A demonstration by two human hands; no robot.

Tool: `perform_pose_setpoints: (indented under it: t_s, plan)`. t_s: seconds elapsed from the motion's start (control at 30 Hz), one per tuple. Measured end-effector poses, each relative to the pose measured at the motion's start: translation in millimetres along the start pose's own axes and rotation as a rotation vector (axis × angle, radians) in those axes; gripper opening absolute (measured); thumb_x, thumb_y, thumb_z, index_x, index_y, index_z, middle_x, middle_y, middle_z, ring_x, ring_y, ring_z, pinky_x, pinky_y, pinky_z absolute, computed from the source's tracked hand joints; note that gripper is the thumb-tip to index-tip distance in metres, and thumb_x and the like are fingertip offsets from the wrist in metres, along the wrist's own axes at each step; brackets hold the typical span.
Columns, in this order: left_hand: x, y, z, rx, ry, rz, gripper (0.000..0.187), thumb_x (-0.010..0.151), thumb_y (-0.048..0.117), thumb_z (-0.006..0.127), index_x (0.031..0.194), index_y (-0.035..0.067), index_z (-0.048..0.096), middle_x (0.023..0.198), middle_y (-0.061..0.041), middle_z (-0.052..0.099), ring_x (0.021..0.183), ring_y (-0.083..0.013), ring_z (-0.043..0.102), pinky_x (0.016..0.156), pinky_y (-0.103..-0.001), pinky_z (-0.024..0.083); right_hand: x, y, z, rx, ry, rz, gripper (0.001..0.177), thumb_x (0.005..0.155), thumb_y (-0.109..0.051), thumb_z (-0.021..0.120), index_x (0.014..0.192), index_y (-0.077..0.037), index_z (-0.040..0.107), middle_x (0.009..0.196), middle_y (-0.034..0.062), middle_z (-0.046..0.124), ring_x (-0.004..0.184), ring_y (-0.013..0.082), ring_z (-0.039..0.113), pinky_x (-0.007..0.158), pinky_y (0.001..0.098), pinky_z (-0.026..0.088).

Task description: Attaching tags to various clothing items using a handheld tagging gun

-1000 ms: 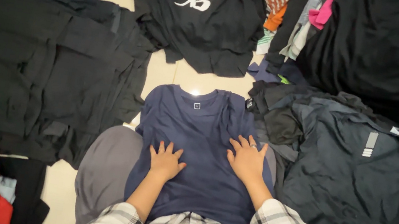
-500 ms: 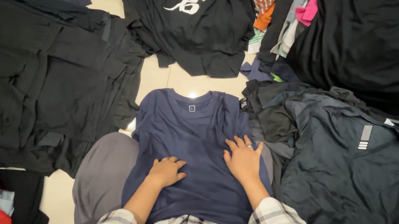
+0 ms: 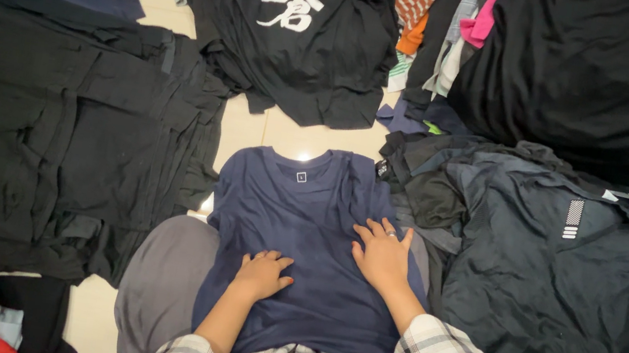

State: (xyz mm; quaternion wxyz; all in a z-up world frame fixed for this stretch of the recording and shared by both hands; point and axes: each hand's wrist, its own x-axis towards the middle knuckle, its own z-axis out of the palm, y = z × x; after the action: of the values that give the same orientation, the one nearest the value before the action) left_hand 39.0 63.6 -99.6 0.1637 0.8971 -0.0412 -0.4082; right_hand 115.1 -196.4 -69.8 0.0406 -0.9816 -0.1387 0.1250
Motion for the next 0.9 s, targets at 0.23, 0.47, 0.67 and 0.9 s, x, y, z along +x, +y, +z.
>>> perform_pose_setpoints:
  t_s: [0.23,0.47,0.67,0.9]
  plan:
    - [-40,47,-63,-0.025,0.2,0.187,0.05,0.103,0.035,0.057,0.151,0.023,0.05,0.157,-0.015,0.042,0.149,-0.04,0.034,0.117,-0.067,0.023,-20,35,-24,0.288,0.068,0.02,0.038,0.096,-0.031,0.059,0.134,-0.037,0.064,0.144,0.0005,0.056,0.144,0.0311,0.043,0.11,0.0759,0.026]
    - [-32,137,-90,0.055,0.36,0.654,0.049,0.097,0.03,0.064,0.146,0.023,0.056,0.153,-0.015,0.046,0.145,-0.0422,0.037,0.111,-0.069,0.031,-86,98,-68,0.322,0.207,0.204,0.037,0.094,-0.026,0.062,0.13,-0.032,0.067,0.144,0.005,0.058,0.143,0.0359,0.045,0.106,0.0769,0.031]
    - [-29,218,-72,0.054,0.281,1.091,0.047,0.096,0.02,0.064,0.142,0.023,0.058,0.154,-0.014,0.046,0.147,-0.0431,0.035,0.11,-0.071,0.031,-173,142,-62,0.254,0.194,0.411,0.04,0.094,-0.028,0.06,0.133,-0.038,0.064,0.148,-0.0003,0.055,0.145,0.0339,0.043,0.106,0.0765,0.033]
    - [-12,286,-15,0.262,0.289,1.313,0.045,0.089,0.023,0.071,0.133,0.028,0.066,0.16,-0.008,0.039,0.152,-0.0395,0.027,0.112,-0.07,0.03,-277,160,-57,0.285,0.212,0.654,0.035,0.096,-0.028,0.059,0.131,-0.033,0.065,0.15,0.0019,0.054,0.146,0.0355,0.042,0.106,0.079,0.03]
